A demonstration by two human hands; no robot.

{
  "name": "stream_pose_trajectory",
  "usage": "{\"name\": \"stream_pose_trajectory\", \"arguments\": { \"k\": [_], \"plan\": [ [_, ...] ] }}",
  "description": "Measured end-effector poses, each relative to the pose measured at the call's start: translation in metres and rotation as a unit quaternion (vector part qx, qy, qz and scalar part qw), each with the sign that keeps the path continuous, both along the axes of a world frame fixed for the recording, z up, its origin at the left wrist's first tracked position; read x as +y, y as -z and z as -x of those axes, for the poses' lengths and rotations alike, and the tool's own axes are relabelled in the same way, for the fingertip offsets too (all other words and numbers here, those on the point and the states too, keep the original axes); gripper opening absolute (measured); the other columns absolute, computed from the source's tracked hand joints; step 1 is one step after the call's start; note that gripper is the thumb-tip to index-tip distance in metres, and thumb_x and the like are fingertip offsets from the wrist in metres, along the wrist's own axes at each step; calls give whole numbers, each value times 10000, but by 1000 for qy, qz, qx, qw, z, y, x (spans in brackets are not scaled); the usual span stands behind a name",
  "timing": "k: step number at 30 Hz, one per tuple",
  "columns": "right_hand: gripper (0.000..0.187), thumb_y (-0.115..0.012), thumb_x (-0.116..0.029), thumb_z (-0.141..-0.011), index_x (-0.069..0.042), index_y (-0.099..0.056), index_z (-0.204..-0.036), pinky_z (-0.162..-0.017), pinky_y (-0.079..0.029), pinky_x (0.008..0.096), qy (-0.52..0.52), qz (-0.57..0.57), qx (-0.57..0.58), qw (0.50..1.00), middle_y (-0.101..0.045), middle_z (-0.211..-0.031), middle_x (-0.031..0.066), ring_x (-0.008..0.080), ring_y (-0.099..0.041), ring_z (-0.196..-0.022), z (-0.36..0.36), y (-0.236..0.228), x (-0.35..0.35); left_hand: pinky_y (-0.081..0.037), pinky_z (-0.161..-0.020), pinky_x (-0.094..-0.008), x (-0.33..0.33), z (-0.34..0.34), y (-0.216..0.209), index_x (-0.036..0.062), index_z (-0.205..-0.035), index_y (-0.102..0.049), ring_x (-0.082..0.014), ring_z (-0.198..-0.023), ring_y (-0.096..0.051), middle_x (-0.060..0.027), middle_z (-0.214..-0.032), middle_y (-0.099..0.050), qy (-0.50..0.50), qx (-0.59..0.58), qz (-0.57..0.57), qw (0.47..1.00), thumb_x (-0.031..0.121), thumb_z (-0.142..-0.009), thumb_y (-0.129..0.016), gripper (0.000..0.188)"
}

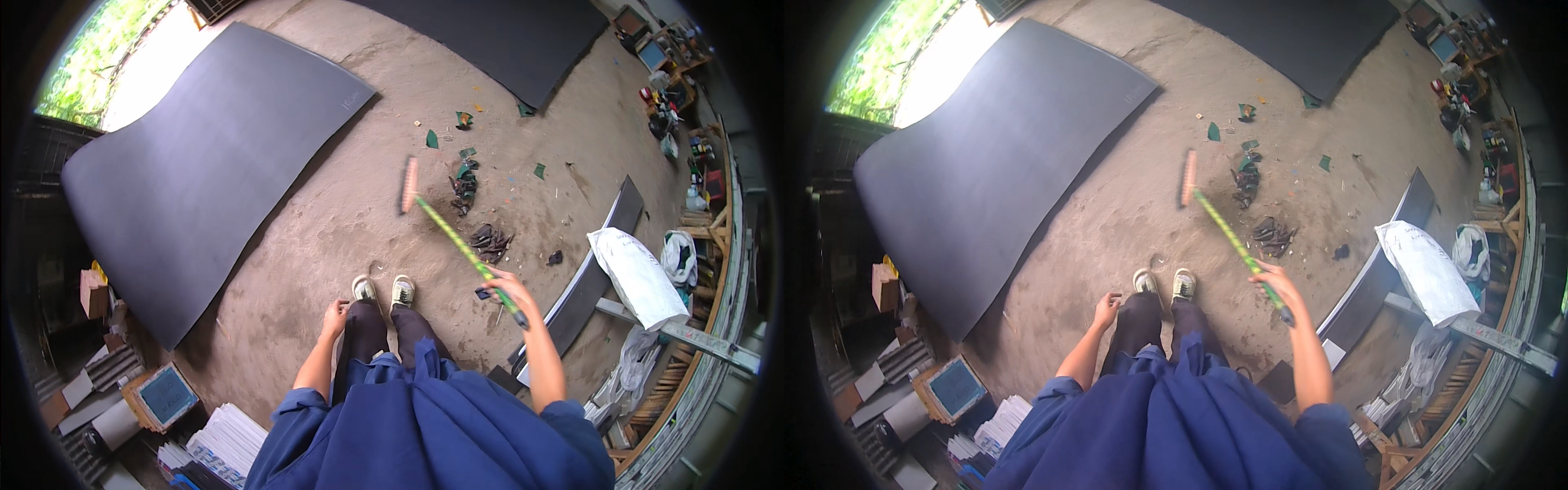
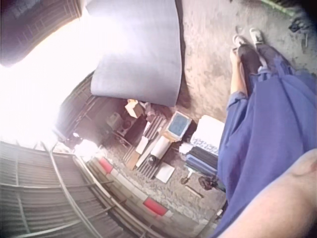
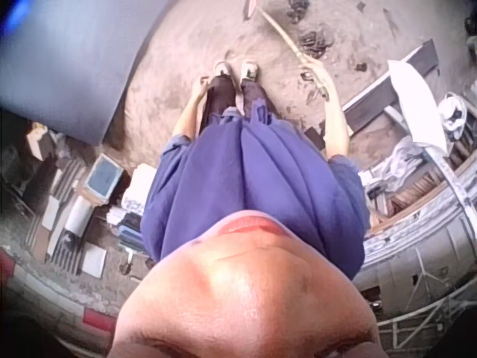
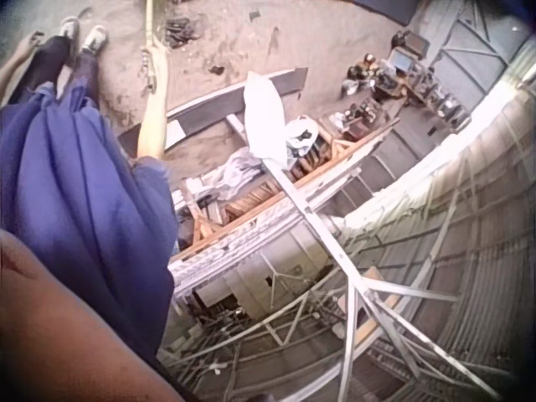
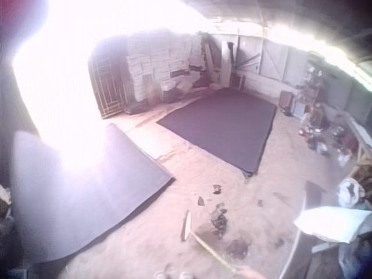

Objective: The person collects scattered debris from the floor, places it into a white sack, and sweeps the remaining fragments with a broom. The person repeatedly gathers small pieces by hand and adds them to the sack while sweeping the area.

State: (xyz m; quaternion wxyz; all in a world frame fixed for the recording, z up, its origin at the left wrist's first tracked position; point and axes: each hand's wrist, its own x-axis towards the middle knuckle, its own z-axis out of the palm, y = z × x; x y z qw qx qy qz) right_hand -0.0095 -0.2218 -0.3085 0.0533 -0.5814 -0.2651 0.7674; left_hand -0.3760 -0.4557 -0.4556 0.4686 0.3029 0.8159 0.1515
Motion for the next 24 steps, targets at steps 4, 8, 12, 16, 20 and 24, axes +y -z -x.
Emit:
{"name": "stream_pose_trajectory", "arguments": {
  "k": [4,8,12,16,20,24],
  "plan": [
    [584,-599,-4,-670,-62,-424,-1224,-414,-374,204,-82,-76,-25,993,-531,-624,-8,57,-444,-459,56,54,25,-426,-766,-362,20,18,1,122,-1013,-556,-273,-862,-536,-155,-914,-543,52,17,8,998,157,-787,-498,236],
    [579,-608,-29,-664,-65,-436,-1215,-400,-370,204,-36,-51,-64,996,-541,-622,-1,64,-441,-450,38,74,31,-426,-762,-367,29,39,1,110,-997,-559,-281,-850,-538,-165,-913,-542,77,7,12,997,159,-782,-493,229],
    [579,-585,8,-673,-47,-412,-1223,-370,-337,193,53,-3,-78,996,-484,-576,-12,60,-434,-437,-21,39,33,-427,-771,-366,43,54,7,98,-981,-564,-284,-856,-540,-171,-891,-553,98,2,30,995,159,-781,-484,224],
    [560,-552,-6,-708,-99,-396,-1238,-373,-339,198,123,39,-88,988,-440,-543,-20,64,-406,-422,-41,24,45,-427,-775,-373,82,82,4,113,-994,-559,-291,-865,-537,-172,-893,-553,99,-2,11,995,154,-784,-481,227],
    [581,-548,15,-713,-94,-367,-1254,-373,-334,201,143,46,-8,989,-451,-560,-15,66,-410,-429,2,3,63,-431,-773,-379,100,114,4,118,-996,-556,-303,-865,-539,-189,-901,-550,96,19,8,995,150,-778,-485,231],
    [564,-547,8,-717,-54,-369,-1249,-381,-339,199,107,-3,70,992,-467,-573,-20,59,-427,-445,99,8,130,-435,-770,-376,124,131,1,112,-994,-556,-303,-863,-546,-192,-916,-551,112,39,21,993,152,-771,-490,236]
  ]
}}
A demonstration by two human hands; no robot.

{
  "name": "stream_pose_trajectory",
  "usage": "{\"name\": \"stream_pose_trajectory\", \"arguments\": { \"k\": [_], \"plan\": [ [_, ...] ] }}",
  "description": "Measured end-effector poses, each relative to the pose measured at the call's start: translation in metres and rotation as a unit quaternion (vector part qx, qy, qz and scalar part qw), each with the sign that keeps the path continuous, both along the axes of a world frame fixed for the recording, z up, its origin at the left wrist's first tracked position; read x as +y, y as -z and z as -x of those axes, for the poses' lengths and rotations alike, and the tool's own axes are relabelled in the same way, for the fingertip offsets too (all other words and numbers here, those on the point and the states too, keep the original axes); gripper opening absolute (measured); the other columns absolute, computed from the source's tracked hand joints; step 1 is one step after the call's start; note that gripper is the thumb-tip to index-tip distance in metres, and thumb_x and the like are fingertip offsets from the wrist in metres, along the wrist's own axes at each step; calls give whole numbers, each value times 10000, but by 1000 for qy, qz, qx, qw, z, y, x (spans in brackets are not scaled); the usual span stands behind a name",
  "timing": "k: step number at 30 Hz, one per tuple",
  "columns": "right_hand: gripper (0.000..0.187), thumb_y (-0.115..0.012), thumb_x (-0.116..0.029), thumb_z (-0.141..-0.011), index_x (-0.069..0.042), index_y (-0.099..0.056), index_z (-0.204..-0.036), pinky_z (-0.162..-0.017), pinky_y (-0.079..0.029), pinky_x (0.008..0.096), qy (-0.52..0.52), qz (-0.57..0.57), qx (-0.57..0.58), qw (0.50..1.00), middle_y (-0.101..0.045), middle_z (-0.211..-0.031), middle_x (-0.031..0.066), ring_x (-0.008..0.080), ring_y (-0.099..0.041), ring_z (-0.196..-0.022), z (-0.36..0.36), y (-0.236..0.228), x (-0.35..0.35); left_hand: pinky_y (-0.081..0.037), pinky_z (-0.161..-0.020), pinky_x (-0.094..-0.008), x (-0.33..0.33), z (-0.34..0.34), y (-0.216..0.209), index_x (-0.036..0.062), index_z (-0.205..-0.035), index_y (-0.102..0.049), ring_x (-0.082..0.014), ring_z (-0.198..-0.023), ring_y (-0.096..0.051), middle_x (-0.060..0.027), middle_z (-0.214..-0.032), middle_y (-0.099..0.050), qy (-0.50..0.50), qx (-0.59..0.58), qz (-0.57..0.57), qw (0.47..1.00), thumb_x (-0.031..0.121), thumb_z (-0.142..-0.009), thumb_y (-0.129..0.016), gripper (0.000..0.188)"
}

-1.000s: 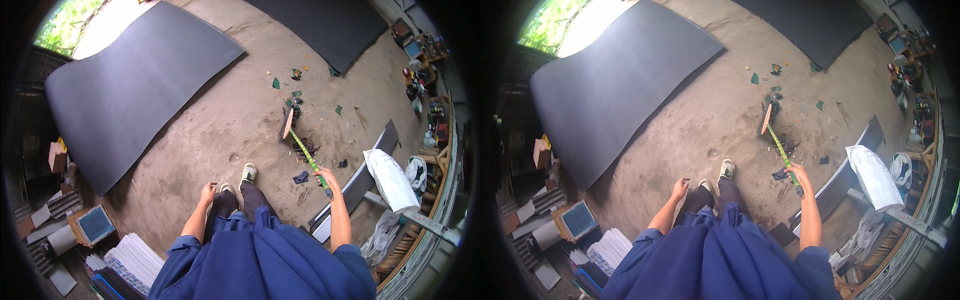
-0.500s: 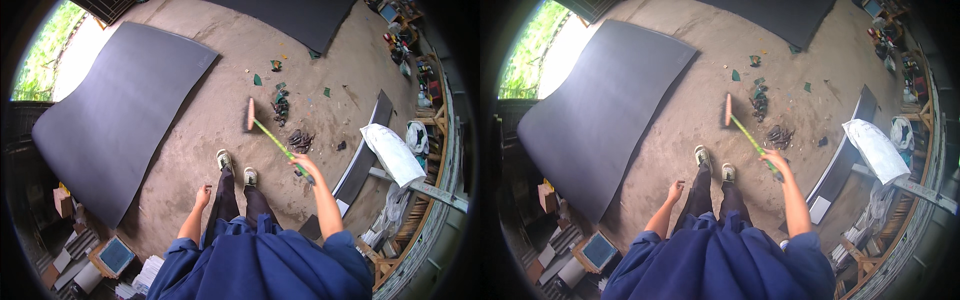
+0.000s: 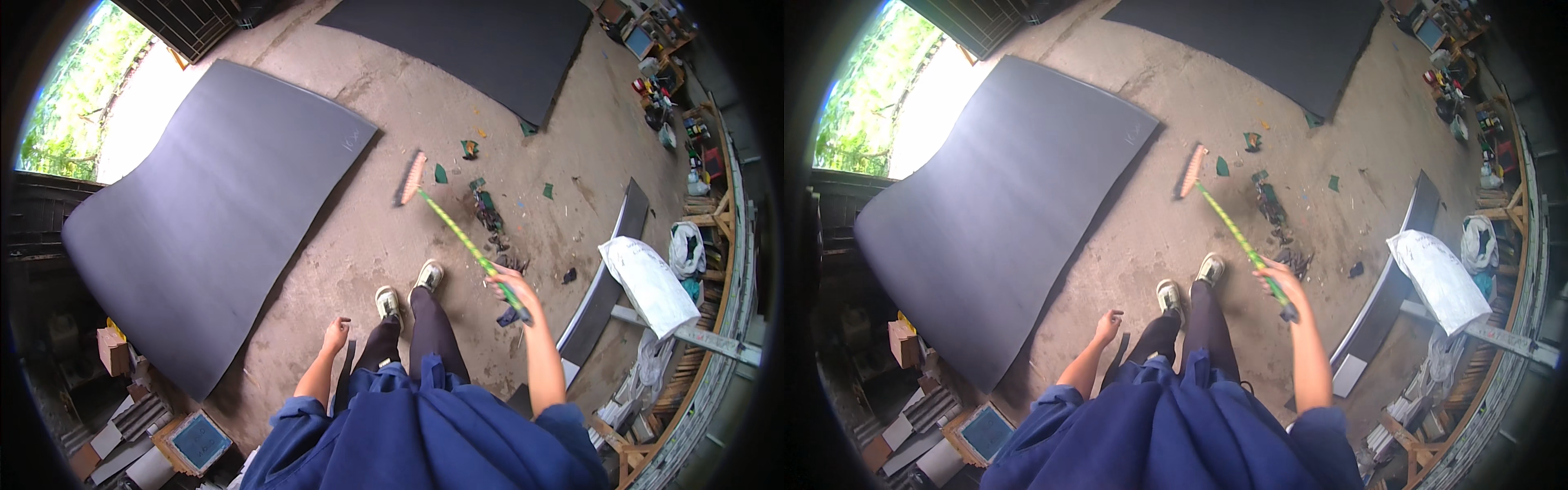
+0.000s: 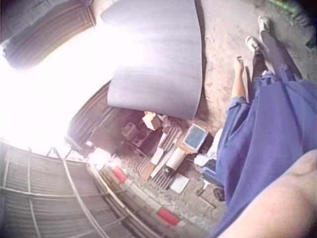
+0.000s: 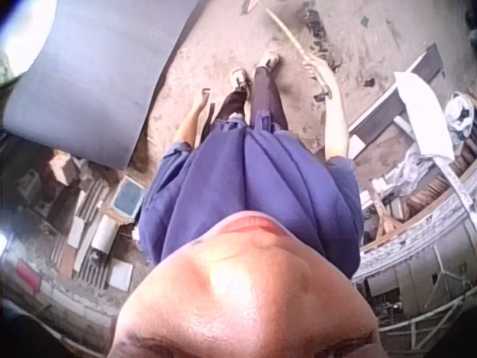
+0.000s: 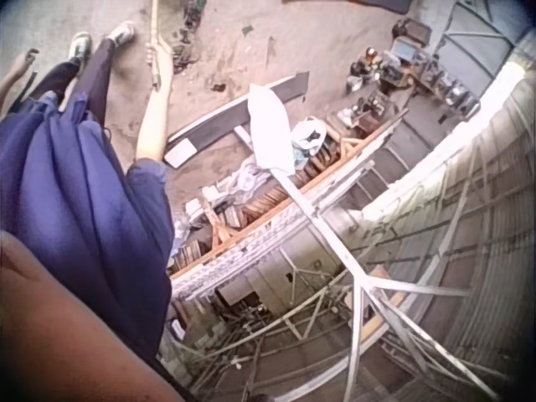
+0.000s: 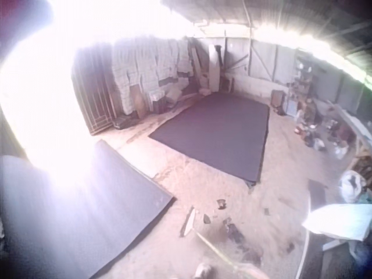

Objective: The person collects scattered debris from the floor, places it into a white sack, and sweeps the remaining fragments with a broom. The person repeatedly gathers small pieces by hand and adds them to the sack while sweeping the area.

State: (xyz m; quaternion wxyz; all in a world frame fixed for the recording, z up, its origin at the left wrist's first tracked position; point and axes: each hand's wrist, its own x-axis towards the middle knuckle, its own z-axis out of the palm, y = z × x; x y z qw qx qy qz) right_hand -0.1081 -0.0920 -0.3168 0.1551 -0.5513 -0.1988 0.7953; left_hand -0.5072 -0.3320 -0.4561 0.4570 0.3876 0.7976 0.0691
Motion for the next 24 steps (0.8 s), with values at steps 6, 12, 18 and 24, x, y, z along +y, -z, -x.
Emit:
{"name": "stream_pose_trajectory", "arguments": {
  "k": [6,12,18,24],
  "plan": [
    [459,-551,-2,-701,-17,-460,-1150,-389,-359,196,-47,-66,-19,997,-488,-582,-16,64,-430,-435,98,100,140,-438,-757,-357,50,-1,-11,111,-993,-559,-276,-857,-550,-172,-903,-559,-102,-9,-36,994,152,-783,-498,223],
    [307,-577,-134,-744,-23,-498,-1019,-402,-335,176,-11,-64,28,998,-471,-583,-35,51,-415,-441,-12,126,163,-431,-760,-365,80,-21,-11,114,-997,-554,-280,-853,-543,-164,-892,-565,-97,-4,19,995,154,-785,-496,223],
    [305,-571,-61,-727,-65,-477,-1017,-363,-320,208,71,102,-66,990,-420,-551,-20,71,-393,-404,-169,56,112,-429,-774,-366,173,-64,1,115,-1006,-554,-284,-865,-545,-163,-905,-562,-27,-22,19,999,167,-783,-492,237],
    [467,-559,-8,-718,-78,-420,-1158,-367,-337,214,100,83,-64,989,-445,-580,-8,75,-419,-433,-141,0,127,-426,-780,-372,254,-91,7,105,-1009,-551,-292,-870,-543,-166,-916,-555,9,-51,-11,999,177,-786,-468,249]
  ]
}}
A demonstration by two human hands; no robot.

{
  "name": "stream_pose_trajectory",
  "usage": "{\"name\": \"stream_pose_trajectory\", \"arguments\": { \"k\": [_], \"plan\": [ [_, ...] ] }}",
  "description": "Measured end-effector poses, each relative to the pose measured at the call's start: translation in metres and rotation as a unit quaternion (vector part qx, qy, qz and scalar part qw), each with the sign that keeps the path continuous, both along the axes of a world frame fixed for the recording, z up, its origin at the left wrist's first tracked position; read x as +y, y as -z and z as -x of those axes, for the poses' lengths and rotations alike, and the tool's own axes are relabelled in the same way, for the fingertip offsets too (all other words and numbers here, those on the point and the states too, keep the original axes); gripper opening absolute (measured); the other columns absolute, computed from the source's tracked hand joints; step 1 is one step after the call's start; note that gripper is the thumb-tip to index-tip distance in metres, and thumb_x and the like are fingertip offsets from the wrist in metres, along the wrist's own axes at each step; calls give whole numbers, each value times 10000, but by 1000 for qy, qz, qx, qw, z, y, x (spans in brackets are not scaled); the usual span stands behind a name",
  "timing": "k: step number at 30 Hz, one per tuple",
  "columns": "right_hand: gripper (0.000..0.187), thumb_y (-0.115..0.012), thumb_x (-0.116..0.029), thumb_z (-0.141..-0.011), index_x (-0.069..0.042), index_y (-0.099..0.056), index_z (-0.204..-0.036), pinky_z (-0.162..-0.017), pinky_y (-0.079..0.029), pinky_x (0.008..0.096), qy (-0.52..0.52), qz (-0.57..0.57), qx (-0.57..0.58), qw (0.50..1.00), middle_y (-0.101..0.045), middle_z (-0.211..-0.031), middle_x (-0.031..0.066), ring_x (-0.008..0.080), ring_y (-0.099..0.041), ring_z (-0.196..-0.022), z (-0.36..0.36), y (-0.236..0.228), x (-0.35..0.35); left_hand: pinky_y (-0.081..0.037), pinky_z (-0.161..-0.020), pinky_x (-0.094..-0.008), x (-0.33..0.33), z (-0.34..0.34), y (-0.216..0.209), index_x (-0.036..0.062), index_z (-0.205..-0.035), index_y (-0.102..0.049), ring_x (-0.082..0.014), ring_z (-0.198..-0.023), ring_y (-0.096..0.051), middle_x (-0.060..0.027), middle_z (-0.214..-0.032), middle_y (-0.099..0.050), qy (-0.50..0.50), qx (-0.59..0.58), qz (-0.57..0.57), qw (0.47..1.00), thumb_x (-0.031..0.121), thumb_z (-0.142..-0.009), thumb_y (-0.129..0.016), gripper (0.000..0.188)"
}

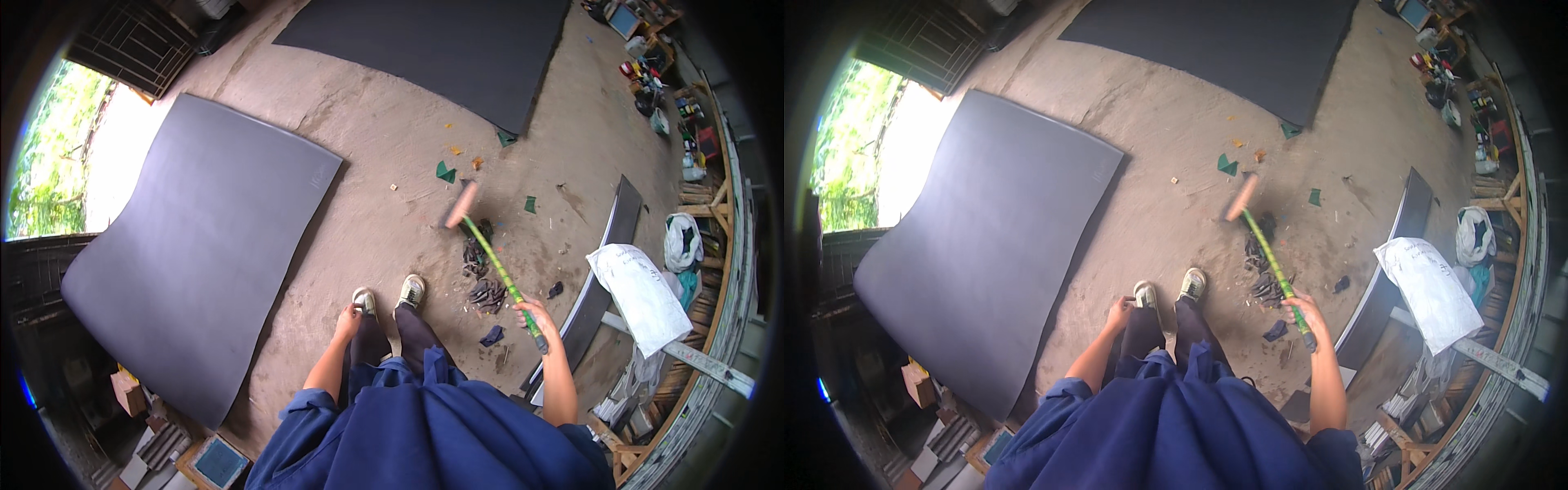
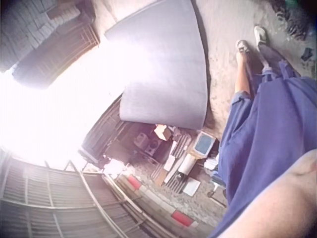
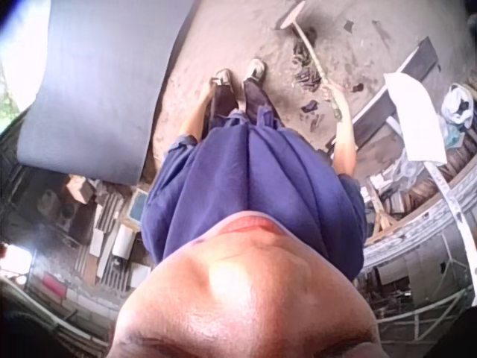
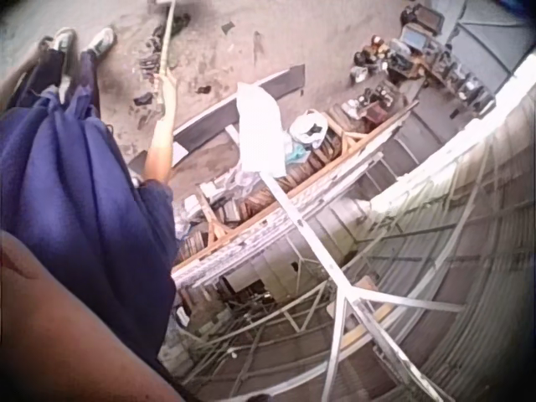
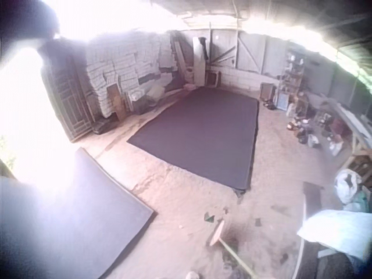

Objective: The person collects scattered debris from the floor, places it into a white sack, and sweeps the remaining fragments with a broom. The person repeatedly gathers small pieces by hand and adds them to the sack while sweeping the area.

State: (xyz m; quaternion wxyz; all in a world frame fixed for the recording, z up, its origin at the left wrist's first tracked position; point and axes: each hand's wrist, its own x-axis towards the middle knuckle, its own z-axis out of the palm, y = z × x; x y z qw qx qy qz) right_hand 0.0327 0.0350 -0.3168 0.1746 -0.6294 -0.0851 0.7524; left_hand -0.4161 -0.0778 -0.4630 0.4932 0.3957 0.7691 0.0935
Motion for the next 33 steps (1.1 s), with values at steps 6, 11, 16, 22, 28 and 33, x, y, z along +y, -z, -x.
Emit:
{"name": "stream_pose_trajectory", "arguments": {
  "k": [6,11,16,22,28,33],
  "plan": [
    [606,-597,-46,-696,-51,-369,-1257,-426,-378,194,-148,-185,31,971,-522,-652,-9,66,-470,-490,138,53,70,-438,-770,-373,52,11,-6,109,-1001,-555,-292,-851,-554,-166,-914,-555,79,2,-12,997,171,-790,-462,239],
    [536,-591,-76,-695,-42,-439,-1208,-447,-392,204,-145,-172,-9,974,-547,-642,-5,66,-480,-502,214,111,123,-443,-764,-372,84,49,-2,118,-987,-566,-297,-826,-562,-173,-904,-554,95,1,13,995,144,-788,-458,227],
    [464,-592,-62,-701,-74,-499,-1155,-397,-348,194,-87,-109,-56,989,-496,-590,-33,51,-442,-452,144,71,81,-432,-775,-378,101,105,1,117,-985,-570,-296,-857,-549,-171,-894,-555,100,28,15,994,144,-775,-466,235],
    [506,-588,6,-683,-113,-483,-1164,-359,-343,218,93,31,-57,993,-459,-556,-10,74,-405,-408,75,39,71,-426,-780,-382,149,124,8,115,-981,-573,-299,-863,-542,-169,-872,-560,110,17,18,994,151,-773,-459,240],
    [531,-566,8,-713,-93,-425,-1215,-373,-329,204,75,-39,61,995,-458,-554,-12,64,-413,-420,116,-10,122,-425,-779,-389,166,117,12,118,-977,-573,-312,-864,-542,-180,-865,-561,120,6,26,992,144,-761,-465,243],
    [445,-552,-92,-725,9,-470,-1150,-391,-352,196,-46,-209,48,976,-506,-573,-14,63,-448,-433,172,79,230,-434,-757,-381,174,104,4,111,-982,-571,-316,-857,-554,-191,-880,-574,121,14,30,992,134,-752,-481,248]
  ]
}}
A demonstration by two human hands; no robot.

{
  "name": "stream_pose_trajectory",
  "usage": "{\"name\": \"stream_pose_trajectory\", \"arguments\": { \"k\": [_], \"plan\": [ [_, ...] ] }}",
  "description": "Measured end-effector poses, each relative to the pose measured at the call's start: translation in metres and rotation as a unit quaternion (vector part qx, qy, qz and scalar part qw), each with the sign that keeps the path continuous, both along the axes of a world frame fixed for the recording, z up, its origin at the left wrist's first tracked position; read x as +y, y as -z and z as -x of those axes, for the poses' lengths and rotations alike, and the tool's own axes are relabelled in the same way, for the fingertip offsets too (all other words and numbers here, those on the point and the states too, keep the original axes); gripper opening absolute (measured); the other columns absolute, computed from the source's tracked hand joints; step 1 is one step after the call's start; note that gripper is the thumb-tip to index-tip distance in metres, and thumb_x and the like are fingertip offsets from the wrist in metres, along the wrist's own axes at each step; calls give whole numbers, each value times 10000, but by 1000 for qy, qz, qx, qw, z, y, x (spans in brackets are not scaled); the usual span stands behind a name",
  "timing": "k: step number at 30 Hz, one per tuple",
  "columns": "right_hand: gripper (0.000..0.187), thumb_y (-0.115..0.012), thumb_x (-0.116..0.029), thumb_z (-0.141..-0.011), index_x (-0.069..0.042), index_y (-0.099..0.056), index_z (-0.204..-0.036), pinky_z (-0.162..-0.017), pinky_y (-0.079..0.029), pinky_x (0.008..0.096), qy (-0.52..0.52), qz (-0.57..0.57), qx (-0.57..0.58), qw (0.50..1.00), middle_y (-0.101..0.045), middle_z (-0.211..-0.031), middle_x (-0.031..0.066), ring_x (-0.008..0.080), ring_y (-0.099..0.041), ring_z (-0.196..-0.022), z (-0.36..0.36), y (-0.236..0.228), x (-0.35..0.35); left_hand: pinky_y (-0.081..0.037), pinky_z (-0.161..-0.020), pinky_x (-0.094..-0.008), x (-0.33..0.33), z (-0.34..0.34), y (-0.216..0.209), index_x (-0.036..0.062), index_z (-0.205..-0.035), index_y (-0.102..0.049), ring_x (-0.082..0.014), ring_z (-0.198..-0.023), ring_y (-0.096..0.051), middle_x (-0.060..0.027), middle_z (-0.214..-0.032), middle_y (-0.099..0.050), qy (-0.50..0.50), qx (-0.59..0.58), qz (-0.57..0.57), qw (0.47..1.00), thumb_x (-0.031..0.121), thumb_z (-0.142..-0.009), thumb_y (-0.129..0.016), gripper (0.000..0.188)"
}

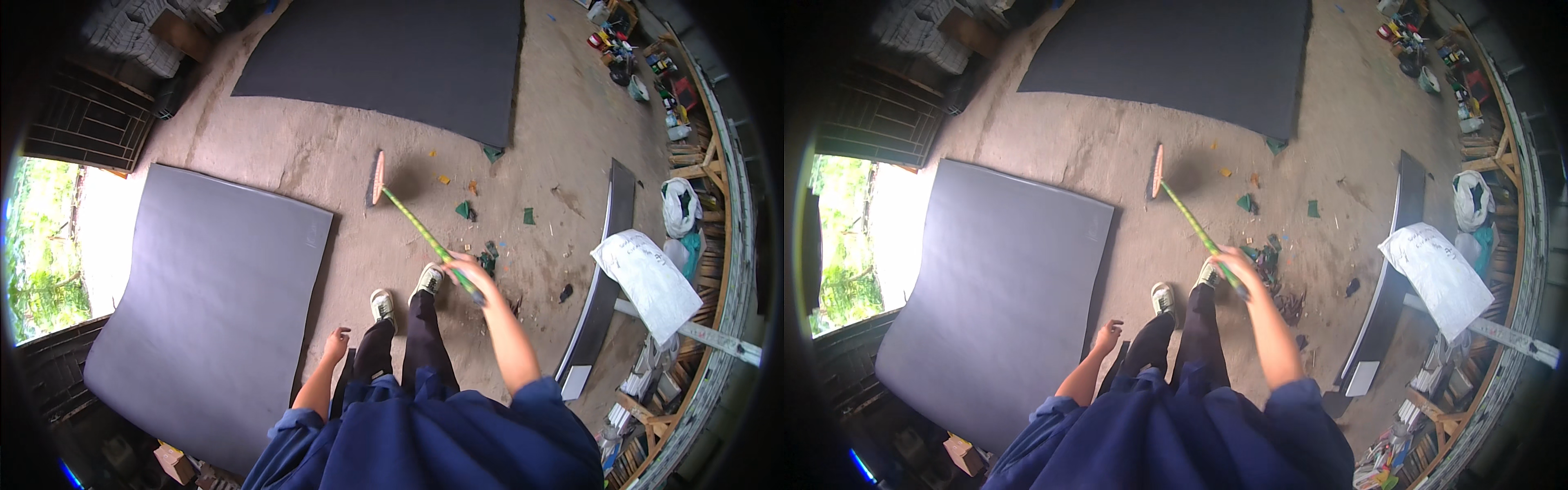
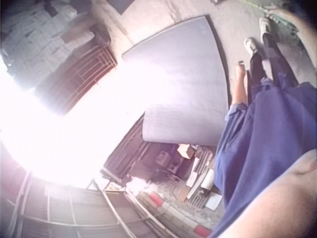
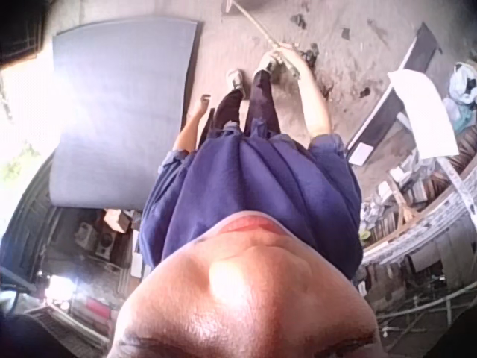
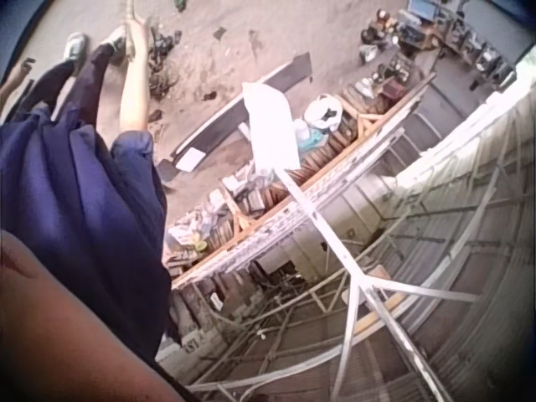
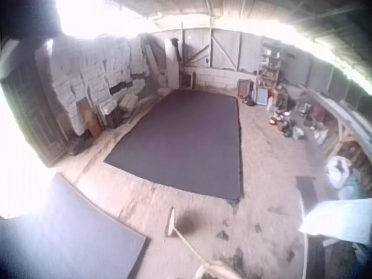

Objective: The person collects scattered debris from the floor, places it into a white sack, and sweeps the remaining fragments with a broom. The person repeatedly gathers small pieces by hand and adds them to the sack while sweeping the area.

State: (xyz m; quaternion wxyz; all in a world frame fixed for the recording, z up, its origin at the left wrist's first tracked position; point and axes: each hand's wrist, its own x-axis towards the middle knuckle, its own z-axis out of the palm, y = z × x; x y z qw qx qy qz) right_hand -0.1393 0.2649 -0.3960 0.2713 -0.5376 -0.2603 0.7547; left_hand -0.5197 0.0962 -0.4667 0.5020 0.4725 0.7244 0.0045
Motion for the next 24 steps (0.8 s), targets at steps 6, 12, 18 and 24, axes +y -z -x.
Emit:
{"name": "stream_pose_trajectory", "arguments": {
  "k": [6,12,18,24],
  "plan": [
    [293,-563,-106,-763,55,-479,-993,-400,-380,194,47,123,125,983,-453,-604,-16,75,-437,-453,-65,72,82,-449,-708,-344,14,-20,-15,99,-996,-564,-235,-770,-586,-138,-798,-601,-15,53,4,998,130,-760,-488,250],
    [206,-545,-187,-773,-8,-521,-872,-370,-339,215,204,197,192,939,-467,-547,-18,80,-415,-405,-221,48,-43,-441,-753,-373,43,-76,-6,117,-984,-573,-296,-835,-565,-174,-889,-577,-36,26,20,999,152,-768,-483,236],
    [121,-536,-110,-768,-29,-456,-810,-396,-329,215,263,306,86,911,-421,-538,-13,81,-381,-407,-282,-10,-87,-431,-778,-385,100,-138,2,117,-1004,-560,-319,-873,-550,-187,-901,-560,43,13,-13,999,172,-772,-475,253],
    [359,-526,-22,-767,-83,-404,-1100,-373,-312,193,145,163,128,968,-409,-558,-30,65,-393,-425,-208,-64,-39,-449,-706,-340,131,-154,3,91,-999,-562,-243,-776,-588,-138,-838,-595,90,3,-63,994,138,-766,-487,249]
  ]
}}
